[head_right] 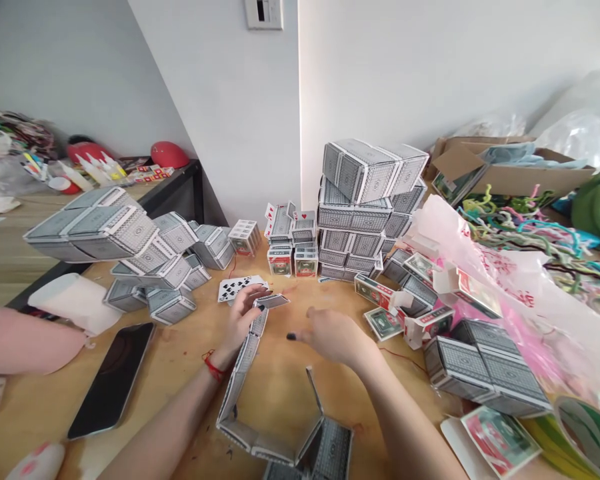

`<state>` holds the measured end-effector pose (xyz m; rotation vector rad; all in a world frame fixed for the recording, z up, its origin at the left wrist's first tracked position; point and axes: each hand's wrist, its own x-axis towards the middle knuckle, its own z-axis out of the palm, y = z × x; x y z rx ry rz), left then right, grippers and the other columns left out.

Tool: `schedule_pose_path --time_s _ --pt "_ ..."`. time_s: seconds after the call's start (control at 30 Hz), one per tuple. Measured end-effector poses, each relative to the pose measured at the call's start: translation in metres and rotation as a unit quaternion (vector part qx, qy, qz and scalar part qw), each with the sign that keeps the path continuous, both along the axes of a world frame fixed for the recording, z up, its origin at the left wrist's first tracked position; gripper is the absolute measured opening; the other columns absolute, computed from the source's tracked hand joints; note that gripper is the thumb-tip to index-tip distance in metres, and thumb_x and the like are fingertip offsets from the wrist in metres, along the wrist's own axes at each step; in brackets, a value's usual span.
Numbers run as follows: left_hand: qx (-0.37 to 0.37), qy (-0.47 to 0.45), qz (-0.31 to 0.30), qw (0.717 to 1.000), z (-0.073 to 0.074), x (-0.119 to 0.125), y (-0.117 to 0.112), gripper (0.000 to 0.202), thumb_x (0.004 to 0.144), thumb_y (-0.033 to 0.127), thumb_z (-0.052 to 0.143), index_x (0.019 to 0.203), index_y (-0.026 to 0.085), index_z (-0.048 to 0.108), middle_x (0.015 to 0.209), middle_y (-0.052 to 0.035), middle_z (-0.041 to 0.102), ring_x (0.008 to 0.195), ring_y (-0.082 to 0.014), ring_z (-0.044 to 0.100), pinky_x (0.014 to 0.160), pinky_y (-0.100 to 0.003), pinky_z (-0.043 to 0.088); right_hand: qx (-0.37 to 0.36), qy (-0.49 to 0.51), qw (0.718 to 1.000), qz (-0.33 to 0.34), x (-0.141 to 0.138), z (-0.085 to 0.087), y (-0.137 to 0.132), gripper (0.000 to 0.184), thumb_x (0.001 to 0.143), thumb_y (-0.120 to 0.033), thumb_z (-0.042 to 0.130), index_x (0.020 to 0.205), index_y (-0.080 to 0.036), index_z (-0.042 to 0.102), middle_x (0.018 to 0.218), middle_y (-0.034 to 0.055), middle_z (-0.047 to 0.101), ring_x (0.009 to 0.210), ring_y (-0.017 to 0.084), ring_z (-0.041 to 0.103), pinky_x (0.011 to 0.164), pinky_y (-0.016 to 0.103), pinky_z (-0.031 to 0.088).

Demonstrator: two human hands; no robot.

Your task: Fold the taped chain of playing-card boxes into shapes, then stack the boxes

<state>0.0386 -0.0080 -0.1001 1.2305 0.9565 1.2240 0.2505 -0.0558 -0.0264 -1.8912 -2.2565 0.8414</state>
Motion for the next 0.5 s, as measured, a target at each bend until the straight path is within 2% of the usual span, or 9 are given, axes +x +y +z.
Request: schedule_pose_path --time_s 0.07,0.13,0.23,0.3,0.4,0.47,0.5 --pt "-0.006 0.017 0.000 1.000 -0.002 -0.001 0.000 0.043 0.067 0.013 0.053 0.110 0.019 0.052 0.116 -0.0092 0.061 0.114 -0.0239 0.056 0.096 -0.039 0.042 -0.024 -0.071 0.997 0.034 -0.002 0.012 -0.012 0.043 0.085 -0.050 0.051 0.098 -0.012 0.067 0.092 0.0185 0.072 0.084 0.030 0.069 0.065 0.034 0.046" --pt "-0.012 0.030 0.005 0.999 -0.003 -0.002 0.000 0.044 0.067 0.013 0.053 0.111 0.019 0.052 0.117 -0.0095 0.060 0.114 -0.0241 0.055 0.095 -0.038 0.043 -0.050 -0.112 0.990 0.069 -0.007 0.022 -0.020 0.043 0.085 -0.050 0.050 0.083 -0.012 0.071 0.086 0.0198 0.072 0.077 0.031 0.069 0.059 0.033 0.045" --pt "-0.010 0.031 0.004 0.999 -0.002 -0.002 0.000 0.046 0.066 0.012 0.052 0.111 0.019 0.053 0.117 -0.0090 0.061 0.112 -0.0236 0.056 0.094 -0.037 0.043 -0.094 -0.126 0.982 0.104 -0.016 0.033 -0.026 0.039 0.084 -0.039 0.053 0.058 -0.014 0.069 0.063 0.0156 0.070 0.061 0.026 0.068 0.054 0.030 0.043" --pt "-0.001 0.025 -0.018 1.000 0.001 -0.002 0.000 0.049 0.063 0.010 0.049 0.111 0.018 0.054 0.115 -0.0085 0.063 0.111 -0.0230 0.057 0.095 -0.038 0.042 -0.124 -0.114 0.980 0.106 -0.019 0.038 -0.027 0.041 0.083 -0.031 0.053 0.047 -0.015 0.065 0.050 0.0119 0.066 0.054 0.023 0.066 0.052 0.029 0.042" --pt "0.011 0.031 -0.047 0.998 0.007 -0.002 -0.001 0.050 0.061 0.009 0.047 0.109 0.018 0.059 0.111 -0.0076 0.066 0.109 -0.0230 0.058 0.099 -0.039 0.040 -0.152 -0.090 0.980 0.093 -0.017 0.040 -0.028 0.027 0.077 -0.020 0.056 0.053 -0.016 0.068 0.047 0.0074 0.065 0.047 0.019 0.062 0.051 0.026 0.041" --pt "0.016 0.046 -0.047 0.998 0.010 -0.002 -0.002 0.047 0.062 0.010 0.047 0.106 0.018 0.062 0.111 -0.0069 0.067 0.109 -0.0235 0.058 0.100 -0.040 0.039 -0.130 -0.086 0.983 0.097 -0.014 0.037 -0.029 0.015 0.070 -0.013 0.059 0.070 -0.017 0.073 0.059 0.0064 0.070 0.052 0.019 0.064 0.052 0.026 0.040" --pt "0.016 0.054 -0.044 0.997 0.010 -0.003 -0.002 0.046 0.062 0.011 0.047 0.104 0.018 0.064 0.111 -0.0066 0.067 0.109 -0.0238 0.058 0.101 -0.040 0.039 -0.108 -0.087 0.985 0.106 -0.013 0.035 -0.029 0.019 0.069 -0.010 0.059 0.078 -0.019 0.074 0.068 0.0069 0.073 0.059 0.020 0.066 0.053 0.026 0.040"
